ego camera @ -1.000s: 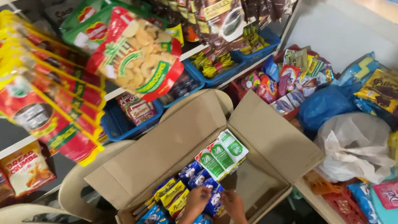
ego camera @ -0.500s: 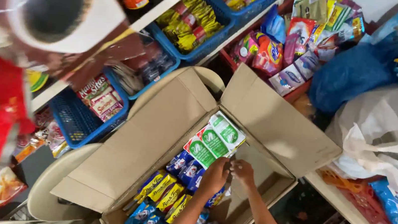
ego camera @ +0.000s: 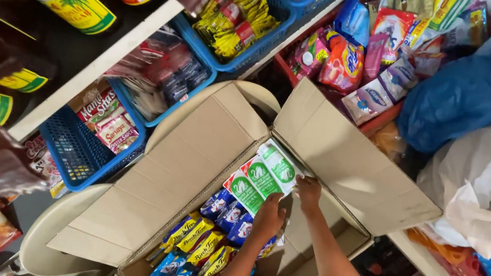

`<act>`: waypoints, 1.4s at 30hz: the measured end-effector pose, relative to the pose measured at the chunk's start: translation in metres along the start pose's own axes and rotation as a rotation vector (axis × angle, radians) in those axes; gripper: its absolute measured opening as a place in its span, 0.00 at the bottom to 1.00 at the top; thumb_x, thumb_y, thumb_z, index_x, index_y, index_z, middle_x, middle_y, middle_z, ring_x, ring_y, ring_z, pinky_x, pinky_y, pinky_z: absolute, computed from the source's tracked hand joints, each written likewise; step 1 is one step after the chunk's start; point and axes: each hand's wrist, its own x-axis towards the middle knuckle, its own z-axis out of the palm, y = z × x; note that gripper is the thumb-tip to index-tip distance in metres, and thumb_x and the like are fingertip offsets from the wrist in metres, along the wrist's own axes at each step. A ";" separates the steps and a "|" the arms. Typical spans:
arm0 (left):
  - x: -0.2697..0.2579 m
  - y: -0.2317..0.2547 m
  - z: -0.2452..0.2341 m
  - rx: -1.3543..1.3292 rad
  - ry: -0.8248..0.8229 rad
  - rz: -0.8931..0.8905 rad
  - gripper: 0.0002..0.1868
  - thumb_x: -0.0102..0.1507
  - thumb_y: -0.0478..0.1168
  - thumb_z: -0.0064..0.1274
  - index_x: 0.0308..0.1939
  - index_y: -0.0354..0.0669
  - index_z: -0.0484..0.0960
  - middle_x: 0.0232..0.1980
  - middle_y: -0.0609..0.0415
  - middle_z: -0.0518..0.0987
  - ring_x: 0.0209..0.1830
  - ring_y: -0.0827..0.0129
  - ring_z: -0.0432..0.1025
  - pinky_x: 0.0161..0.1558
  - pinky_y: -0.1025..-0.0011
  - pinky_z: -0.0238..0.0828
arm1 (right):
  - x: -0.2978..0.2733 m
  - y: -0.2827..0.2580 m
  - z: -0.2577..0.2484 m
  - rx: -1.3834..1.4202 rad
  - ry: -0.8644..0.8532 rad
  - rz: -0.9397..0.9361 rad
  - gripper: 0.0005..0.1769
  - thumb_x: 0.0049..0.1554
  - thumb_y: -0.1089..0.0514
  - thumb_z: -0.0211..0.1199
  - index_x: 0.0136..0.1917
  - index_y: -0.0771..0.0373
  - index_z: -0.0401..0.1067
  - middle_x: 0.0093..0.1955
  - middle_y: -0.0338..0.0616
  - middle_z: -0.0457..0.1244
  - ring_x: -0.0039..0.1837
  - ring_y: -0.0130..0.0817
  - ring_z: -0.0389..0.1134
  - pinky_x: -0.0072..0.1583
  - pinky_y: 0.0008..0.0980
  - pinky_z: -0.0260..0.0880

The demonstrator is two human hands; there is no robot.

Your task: Stocking grocery store shelves by taking condiment packets and snacks from a cardboard box and arranging them or hanging them on display hooks.

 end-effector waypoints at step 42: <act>-0.115 0.111 -0.190 0.096 0.229 0.259 0.09 0.67 0.41 0.52 0.44 0.43 0.86 0.37 0.41 0.83 0.36 0.47 0.79 0.37 0.54 0.76 | -0.312 -0.221 0.004 -0.206 -0.457 -0.616 0.16 0.60 0.57 0.64 0.60 0.65 0.75 0.53 0.44 0.68 0.55 0.30 0.68 0.55 0.32 0.68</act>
